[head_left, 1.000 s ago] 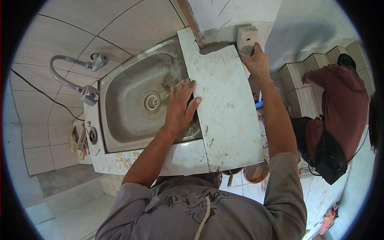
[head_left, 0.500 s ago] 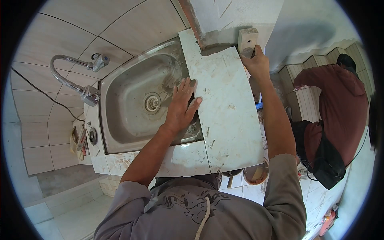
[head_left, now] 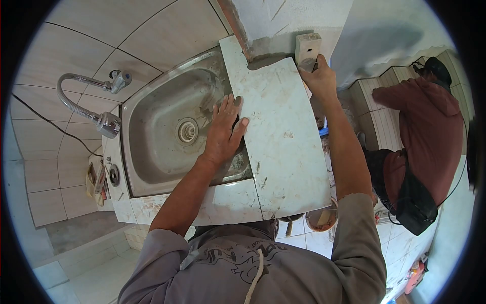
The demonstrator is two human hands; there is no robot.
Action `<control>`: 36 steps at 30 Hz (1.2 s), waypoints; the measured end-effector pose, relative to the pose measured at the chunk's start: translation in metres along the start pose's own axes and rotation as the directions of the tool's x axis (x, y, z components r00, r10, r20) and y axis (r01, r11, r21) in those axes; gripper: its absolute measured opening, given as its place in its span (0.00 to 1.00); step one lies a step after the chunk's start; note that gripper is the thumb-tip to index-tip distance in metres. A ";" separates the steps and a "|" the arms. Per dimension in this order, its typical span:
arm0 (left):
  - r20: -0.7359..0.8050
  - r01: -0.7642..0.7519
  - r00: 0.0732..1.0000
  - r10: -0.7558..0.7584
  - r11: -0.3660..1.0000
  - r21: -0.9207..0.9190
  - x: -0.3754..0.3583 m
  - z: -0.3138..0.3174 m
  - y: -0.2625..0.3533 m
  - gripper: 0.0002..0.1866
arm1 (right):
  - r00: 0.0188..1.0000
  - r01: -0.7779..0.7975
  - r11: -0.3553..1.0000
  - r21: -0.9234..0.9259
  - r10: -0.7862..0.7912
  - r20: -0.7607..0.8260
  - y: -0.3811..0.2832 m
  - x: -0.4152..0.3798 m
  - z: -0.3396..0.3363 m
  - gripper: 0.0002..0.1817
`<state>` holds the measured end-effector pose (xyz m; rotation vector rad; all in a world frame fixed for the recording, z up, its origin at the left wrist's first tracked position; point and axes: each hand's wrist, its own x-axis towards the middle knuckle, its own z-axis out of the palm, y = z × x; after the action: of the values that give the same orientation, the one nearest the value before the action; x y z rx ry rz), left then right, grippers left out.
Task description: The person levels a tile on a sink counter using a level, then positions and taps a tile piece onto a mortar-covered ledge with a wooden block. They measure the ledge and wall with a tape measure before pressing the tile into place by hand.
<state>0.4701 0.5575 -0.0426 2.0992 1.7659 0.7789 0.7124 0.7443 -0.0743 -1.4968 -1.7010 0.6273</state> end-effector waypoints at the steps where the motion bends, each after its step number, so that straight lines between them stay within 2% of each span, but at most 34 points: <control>1: 0.001 0.001 1.000 -0.001 1.000 0.000 0.000 0.000 0.001 0.28 | 1.000 -0.001 1.000 0.000 0.001 0.001 0.000 0.000 0.000 0.32; 9: 0.016 -0.010 1.000 0.010 0.999 0.052 0.002 -0.001 0.001 0.28 | 0.999 -0.030 0.999 -0.022 0.031 0.035 -0.001 0.001 -0.002 0.33; 12: 0.020 -0.040 0.999 0.039 0.994 0.102 0.001 0.001 -0.003 0.29 | 0.999 0.024 0.998 -0.065 -0.026 -0.032 0.004 0.002 0.005 0.36; 13: 0.051 -0.046 0.998 0.041 0.995 0.091 0.001 0.001 -0.004 0.29 | 0.999 -0.008 0.997 -0.072 0.006 -0.033 0.006 0.000 0.007 0.36; 15: 0.056 -0.071 0.996 0.064 0.986 0.154 0.003 -0.001 -0.002 0.31 | 0.996 0.036 0.993 -0.115 -0.045 -0.081 0.009 0.000 0.006 0.30; 16: 0.055 -0.067 0.997 0.061 0.990 0.125 0.002 -0.002 -0.001 0.32 | 0.997 0.006 0.994 -0.111 -0.014 -0.072 0.015 0.002 0.005 0.30; 18: 0.089 -0.064 0.995 0.048 0.980 0.189 0.002 -0.003 0.003 0.33 | 0.998 0.054 0.991 -0.121 -0.056 -0.018 0.018 0.005 0.007 0.32; 20: 0.090 -0.096 0.993 0.073 0.953 0.286 -0.001 -0.004 0.011 0.35 | 1.000 0.009 0.996 -0.094 -0.011 -0.022 0.011 0.001 0.008 0.35; 21: 0.093 -0.089 0.994 0.065 0.951 0.295 -0.004 -0.006 0.017 0.35 | 0.999 -0.025 0.996 -0.084 0.022 -0.037 0.006 0.002 0.006 0.39; 22: 0.076 -0.100 0.994 0.082 0.958 0.270 -0.011 -0.009 0.025 0.36 | 0.998 -0.044 0.998 -0.041 0.046 0.044 -0.005 0.000 -0.005 0.43; 23: 0.061 -0.112 0.993 0.100 0.964 0.242 -0.018 -0.013 0.033 0.37 | 0.998 -0.047 0.998 -0.039 0.049 0.050 -0.004 -0.001 -0.001 0.43; 25: 0.098 -0.115 0.991 0.092 0.957 0.265 -0.041 -0.020 0.048 0.41 | 0.999 -0.021 0.994 -0.106 0.018 -0.026 0.003 0.001 0.004 0.44; 28: 0.213 -0.102 0.975 0.056 0.972 0.213 -0.076 -0.023 0.065 0.45 | 0.999 0.008 0.992 -0.123 -0.012 -0.037 0.006 0.001 0.004 0.42; 29: 0.209 -0.104 0.976 0.059 0.971 0.213 -0.080 -0.020 0.063 0.45 | 0.999 0.012 0.992 -0.124 -0.017 -0.040 0.009 0.000 0.005 0.42; 31: 0.156 0.007 0.987 -0.038 0.980 0.197 -0.081 -0.014 0.054 0.46 | 0.999 0.043 0.997 -0.066 -0.042 0.004 0.014 0.004 0.004 0.33; 32: 0.144 -0.001 0.989 -0.029 0.979 0.202 -0.077 -0.012 0.051 0.46 | 0.998 0.054 0.997 -0.063 -0.055 -0.007 0.014 0.006 0.004 0.33; 34: 0.233 0.031 0.970 -0.064 0.989 0.142 -0.071 -0.009 0.049 0.46 | 0.999 0.028 0.998 -0.058 -0.030 -0.025 0.012 0.003 0.007 0.34; 36: 0.195 0.005 0.980 -0.043 0.982 0.191 -0.068 -0.009 0.053 0.45 | 0.999 0.038 0.996 -0.075 -0.039 -0.017 0.010 0.002 0.006 0.34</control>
<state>0.5012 0.4792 -0.0219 2.1820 1.8136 0.3910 0.7129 0.7490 -0.0851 -1.5133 -1.7521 0.5326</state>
